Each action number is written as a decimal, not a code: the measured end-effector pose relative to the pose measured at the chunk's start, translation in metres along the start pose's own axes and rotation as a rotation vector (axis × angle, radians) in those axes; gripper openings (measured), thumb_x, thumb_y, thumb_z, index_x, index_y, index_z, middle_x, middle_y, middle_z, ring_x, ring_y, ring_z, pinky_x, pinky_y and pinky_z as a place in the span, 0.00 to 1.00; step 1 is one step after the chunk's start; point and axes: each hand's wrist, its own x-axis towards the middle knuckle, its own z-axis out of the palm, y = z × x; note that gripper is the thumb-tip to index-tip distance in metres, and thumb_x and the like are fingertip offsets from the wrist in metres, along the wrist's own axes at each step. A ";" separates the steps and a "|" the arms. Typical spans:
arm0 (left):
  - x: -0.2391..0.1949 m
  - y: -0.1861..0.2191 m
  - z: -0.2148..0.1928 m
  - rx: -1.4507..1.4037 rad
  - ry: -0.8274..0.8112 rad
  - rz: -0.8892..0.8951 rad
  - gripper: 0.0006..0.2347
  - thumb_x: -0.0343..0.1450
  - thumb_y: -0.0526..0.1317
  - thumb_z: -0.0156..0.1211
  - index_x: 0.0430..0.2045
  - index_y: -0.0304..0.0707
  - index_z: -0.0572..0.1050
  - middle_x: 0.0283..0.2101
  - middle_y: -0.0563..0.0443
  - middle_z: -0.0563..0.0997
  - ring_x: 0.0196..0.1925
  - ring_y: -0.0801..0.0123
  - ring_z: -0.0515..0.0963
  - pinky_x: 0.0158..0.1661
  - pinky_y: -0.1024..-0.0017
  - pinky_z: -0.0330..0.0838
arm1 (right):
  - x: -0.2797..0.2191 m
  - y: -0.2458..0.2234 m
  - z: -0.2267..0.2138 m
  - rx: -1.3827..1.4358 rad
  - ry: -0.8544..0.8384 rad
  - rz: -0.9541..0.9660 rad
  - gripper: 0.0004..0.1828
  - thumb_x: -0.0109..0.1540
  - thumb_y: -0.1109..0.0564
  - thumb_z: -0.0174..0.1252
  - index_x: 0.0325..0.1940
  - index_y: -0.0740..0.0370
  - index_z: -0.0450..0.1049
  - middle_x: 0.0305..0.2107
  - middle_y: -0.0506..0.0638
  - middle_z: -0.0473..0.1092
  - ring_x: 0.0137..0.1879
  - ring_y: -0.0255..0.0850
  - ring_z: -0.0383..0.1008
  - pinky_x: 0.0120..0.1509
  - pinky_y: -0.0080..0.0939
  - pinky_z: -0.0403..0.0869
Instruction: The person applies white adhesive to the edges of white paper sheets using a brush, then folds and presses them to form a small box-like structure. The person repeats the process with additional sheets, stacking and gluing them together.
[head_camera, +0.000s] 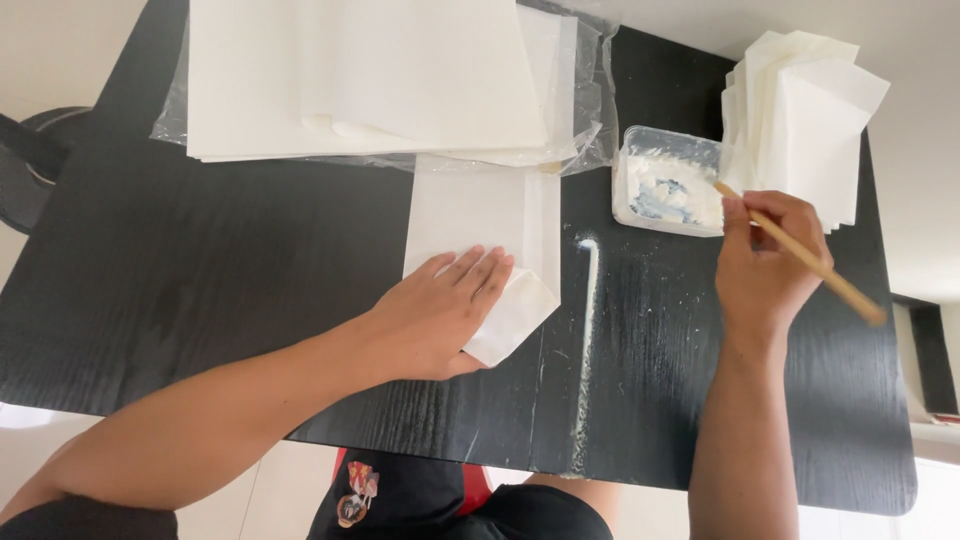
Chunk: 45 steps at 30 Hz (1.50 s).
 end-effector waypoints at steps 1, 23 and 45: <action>0.000 0.000 0.002 0.000 -0.003 0.003 0.52 0.64 0.66 0.65 0.71 0.23 0.45 0.73 0.31 0.55 0.73 0.46 0.58 0.64 0.55 0.56 | 0.000 0.002 0.000 -0.001 0.001 0.004 0.06 0.74 0.70 0.68 0.49 0.69 0.76 0.42 0.57 0.75 0.46 0.45 0.76 0.42 0.37 0.75; -0.004 -0.020 -0.002 -0.156 -0.071 0.040 0.40 0.72 0.51 0.57 0.70 0.20 0.41 0.74 0.31 0.52 0.74 0.48 0.55 0.69 0.58 0.50 | 0.005 -0.053 -0.016 -0.101 0.018 -0.466 0.37 0.47 0.84 0.38 0.59 0.74 0.66 0.60 0.66 0.61 0.66 0.60 0.56 0.68 0.64 0.62; -0.001 -0.024 -0.079 -0.364 -0.480 -0.031 0.37 0.75 0.47 0.53 0.72 0.23 0.40 0.75 0.31 0.52 0.77 0.52 0.50 0.73 0.56 0.42 | -0.042 -0.113 0.040 0.148 -0.956 -0.335 0.14 0.52 0.52 0.75 0.31 0.61 0.77 0.13 0.50 0.70 0.22 0.44 0.73 0.27 0.42 0.71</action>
